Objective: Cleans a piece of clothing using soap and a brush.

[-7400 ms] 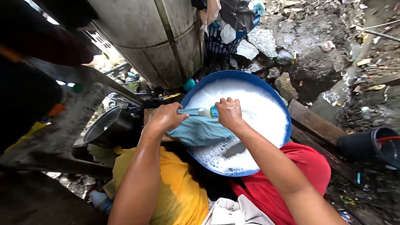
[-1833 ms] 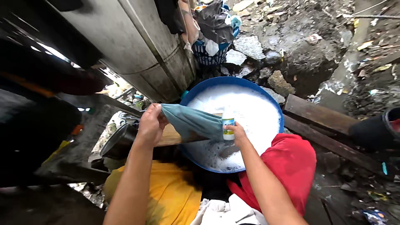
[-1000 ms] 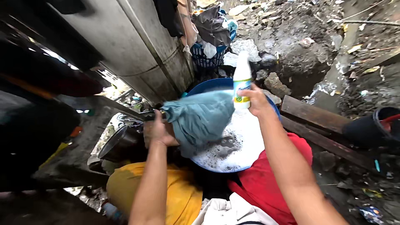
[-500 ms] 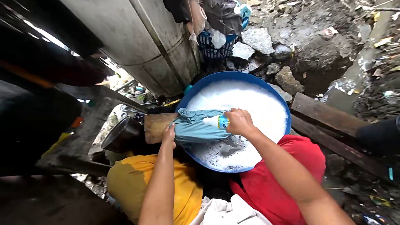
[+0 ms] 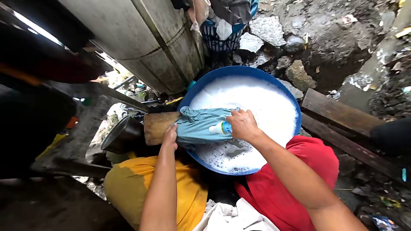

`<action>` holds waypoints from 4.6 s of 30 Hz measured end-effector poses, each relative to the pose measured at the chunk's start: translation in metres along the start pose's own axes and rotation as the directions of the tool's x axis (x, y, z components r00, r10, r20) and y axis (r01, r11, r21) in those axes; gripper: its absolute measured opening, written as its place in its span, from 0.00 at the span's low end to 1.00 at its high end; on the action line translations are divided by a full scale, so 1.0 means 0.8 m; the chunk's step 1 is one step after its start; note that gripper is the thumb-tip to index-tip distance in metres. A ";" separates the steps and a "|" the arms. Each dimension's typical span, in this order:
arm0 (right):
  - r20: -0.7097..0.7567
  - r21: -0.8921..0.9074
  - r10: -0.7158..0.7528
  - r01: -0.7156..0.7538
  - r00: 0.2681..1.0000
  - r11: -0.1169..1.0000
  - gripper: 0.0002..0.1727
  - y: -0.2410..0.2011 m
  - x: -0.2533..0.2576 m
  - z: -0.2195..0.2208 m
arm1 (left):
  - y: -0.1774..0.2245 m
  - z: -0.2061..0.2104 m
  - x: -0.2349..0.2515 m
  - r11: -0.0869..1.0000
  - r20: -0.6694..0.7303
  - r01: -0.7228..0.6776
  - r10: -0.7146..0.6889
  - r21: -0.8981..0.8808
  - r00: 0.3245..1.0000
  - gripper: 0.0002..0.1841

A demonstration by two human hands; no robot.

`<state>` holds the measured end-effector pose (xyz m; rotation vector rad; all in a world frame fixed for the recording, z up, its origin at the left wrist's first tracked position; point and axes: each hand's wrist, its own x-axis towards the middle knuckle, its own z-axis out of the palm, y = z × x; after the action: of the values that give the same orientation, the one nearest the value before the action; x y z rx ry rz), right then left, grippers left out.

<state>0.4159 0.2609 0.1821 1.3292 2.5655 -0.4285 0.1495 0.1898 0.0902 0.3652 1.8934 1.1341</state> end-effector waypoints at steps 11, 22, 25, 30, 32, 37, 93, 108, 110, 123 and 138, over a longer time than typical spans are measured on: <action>0.044 -0.048 0.082 -0.080 0.996 0.996 0.24 0.013 0.000 0.003 | -0.001 -0.001 0.002 1.000 0.009 -0.009 0.009 -0.014 1.000 0.27; 0.303 0.953 0.431 -0.260 0.850 -0.157 0.35 0.055 0.035 0.159 | 0.056 0.033 -0.052 0.954 0.575 -0.119 -0.064 0.275 0.816 0.23; 0.369 0.902 0.500 -0.174 0.784 -0.394 0.35 0.049 0.034 0.193 | 0.103 0.035 -0.089 0.992 0.726 -0.122 0.062 0.029 0.685 0.18; 0.263 0.850 0.382 -0.025 0.886 -0.526 0.28 0.051 0.031 0.176 | 0.160 0.016 -0.114 0.965 0.827 -0.231 0.230 -0.125 0.513 0.20; 0.212 0.818 0.301 0.000 0.930 -0.576 0.25 0.046 0.028 0.170 | 0.148 0.008 -0.105 0.918 0.742 -0.195 0.394 -0.345 0.543 0.27; 0.208 0.832 0.216 -0.057 0.954 -0.552 0.22 0.025 0.011 0.142 | 0.060 0.035 -0.088 0.876 0.505 -0.043 0.317 -0.480 0.803 0.45; 0.223 -0.130 0.130 -0.103 0.966 0.986 0.25 -0.033 0.005 -0.032 | 0.020 -0.023 0.012 0.978 0.043 0.179 -0.176 -0.109 0.984 0.30; 0.144 -0.125 0.240 -0.223 0.960 0.967 0.24 -0.021 0.009 -0.023 | 0.022 -0.022 0.012 0.974 0.041 0.178 -0.173 -0.138 0.984 0.30; 0.148 -0.120 0.259 -0.243 0.954 0.963 0.24 -0.014 0.011 -0.017 | 0.022 -0.024 0.016 0.978 0.048 0.186 -0.182 -0.097 0.982 0.30; -0.207 0.962 0.036 0.197 0.978 0.191 0.41 -0.056 0.041 0.022 | 0.198 -0.027 -0.091 0.573 0.696 -0.708 0.304 0.412 0.651 0.29; -0.092 0.818 0.249 -0.070 0.964 0.571 0.25 -0.018 0.096 0.073 | 0.167 -0.299 -0.096 0.634 0.008 -0.490 0.607 0.599 0.795 0.21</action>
<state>0.3642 0.2910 0.1049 1.9314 2.3985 -1.6770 -0.0212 0.0789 0.2897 1.3063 2.3715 0.9529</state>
